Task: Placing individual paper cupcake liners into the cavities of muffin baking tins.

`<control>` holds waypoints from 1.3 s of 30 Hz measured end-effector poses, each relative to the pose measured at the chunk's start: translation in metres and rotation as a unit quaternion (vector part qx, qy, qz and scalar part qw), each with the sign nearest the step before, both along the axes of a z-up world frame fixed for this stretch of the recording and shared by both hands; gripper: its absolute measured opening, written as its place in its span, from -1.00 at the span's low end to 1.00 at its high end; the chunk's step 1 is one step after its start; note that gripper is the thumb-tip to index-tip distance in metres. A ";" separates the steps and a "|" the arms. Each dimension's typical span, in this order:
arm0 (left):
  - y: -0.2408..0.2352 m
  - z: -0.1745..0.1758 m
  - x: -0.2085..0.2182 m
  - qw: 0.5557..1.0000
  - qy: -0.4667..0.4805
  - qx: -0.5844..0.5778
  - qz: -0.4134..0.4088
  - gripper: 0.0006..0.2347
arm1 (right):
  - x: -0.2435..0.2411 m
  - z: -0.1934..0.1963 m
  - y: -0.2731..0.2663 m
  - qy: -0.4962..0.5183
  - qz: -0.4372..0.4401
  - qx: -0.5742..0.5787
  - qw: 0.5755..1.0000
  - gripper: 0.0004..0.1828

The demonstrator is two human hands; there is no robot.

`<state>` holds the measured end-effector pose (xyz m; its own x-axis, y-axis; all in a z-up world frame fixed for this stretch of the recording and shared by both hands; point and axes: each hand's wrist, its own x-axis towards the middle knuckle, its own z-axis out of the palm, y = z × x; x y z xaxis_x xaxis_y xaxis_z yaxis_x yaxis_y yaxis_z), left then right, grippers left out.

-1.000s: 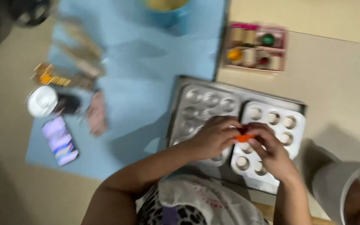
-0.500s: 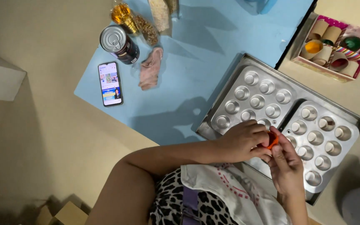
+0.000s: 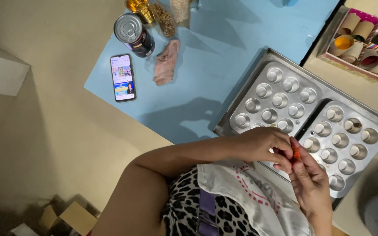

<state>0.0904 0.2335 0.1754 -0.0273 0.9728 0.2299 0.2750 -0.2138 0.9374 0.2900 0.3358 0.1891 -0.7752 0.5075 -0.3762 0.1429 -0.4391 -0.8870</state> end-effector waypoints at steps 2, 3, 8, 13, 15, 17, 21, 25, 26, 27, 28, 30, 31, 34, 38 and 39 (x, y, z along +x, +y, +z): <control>-0.003 -0.001 -0.002 1.000 -0.010 -0.002 -0.002 -0.84 | 0.000 -0.002 0.000 -0.001 0.005 0.001 1.000 -0.31; -0.004 -0.001 -0.002 1.000 -0.020 -0.004 -0.005 -0.85 | 0.001 -0.002 0.000 -0.002 0.009 0.003 1.000 -0.31; -0.012 0.002 -0.005 0.999 -0.023 -0.023 0.006 -0.83 | -0.002 0.000 -0.005 0.005 0.018 -0.001 1.000 -0.33; -0.017 0.005 -0.004 0.999 -0.032 -0.020 0.003 -0.81 | -0.001 -0.003 -0.009 0.012 0.019 0.005 1.000 -0.34; -0.017 0.003 -0.003 0.999 -0.031 -0.014 0.009 -0.81 | 0.001 -0.006 -0.009 0.015 0.016 0.006 1.000 -0.36; -0.016 0.002 -0.002 0.999 -0.029 -0.015 0.008 -0.80 | 0.000 -0.005 -0.010 0.014 0.013 0.002 1.000 -0.35; -0.017 0.000 -0.001 0.999 -0.033 -0.032 0.012 -0.78 | -0.002 0.000 -0.009 0.011 0.015 -0.006 1.000 -0.34; -0.015 -0.005 -0.001 0.998 -0.046 -0.028 0.011 -0.80 | -0.002 -0.003 -0.007 0.024 0.017 -0.006 1.000 -0.37; -0.014 -0.008 0.000 0.999 -0.036 -0.015 0.019 -0.81 | -0.002 -0.004 -0.006 0.028 0.015 -0.014 0.999 -0.37; -0.013 -0.011 0.001 0.999 -0.025 -0.003 0.027 -0.82 | -0.002 -0.004 -0.006 0.031 0.013 -0.022 0.999 -0.38; -0.014 -0.007 0.001 0.999 -0.025 -0.003 0.027 -0.82 | -0.004 -0.003 -0.006 0.031 0.013 -0.022 0.999 -0.38; -0.016 0.002 0.001 0.998 0.011 -0.022 0.055 -0.84 | -0.007 0.000 -0.007 0.000 0.003 -0.006 1.000 -0.36; -0.017 0.006 0.002 0.998 0.010 -0.022 0.052 -0.84 | -0.008 -0.003 -0.007 -0.001 0.000 -0.006 1.000 -0.36; -0.018 0.010 0.006 0.993 0.029 -0.080 0.083 -0.90 | -0.012 -0.010 -0.004 0.014 -0.010 -0.031 0.999 -0.42; -0.009 -0.024 0.019 0.979 -0.050 -0.050 0.191 -0.88 | -0.008 -0.048 0.001 0.040 -0.081 -0.101 0.991 -0.47; -0.005 -0.037 0.021 0.964 -0.108 -0.043 0.239 -0.85 | -0.005 -0.064 0.005 0.095 -0.081 -0.111 0.986 -0.48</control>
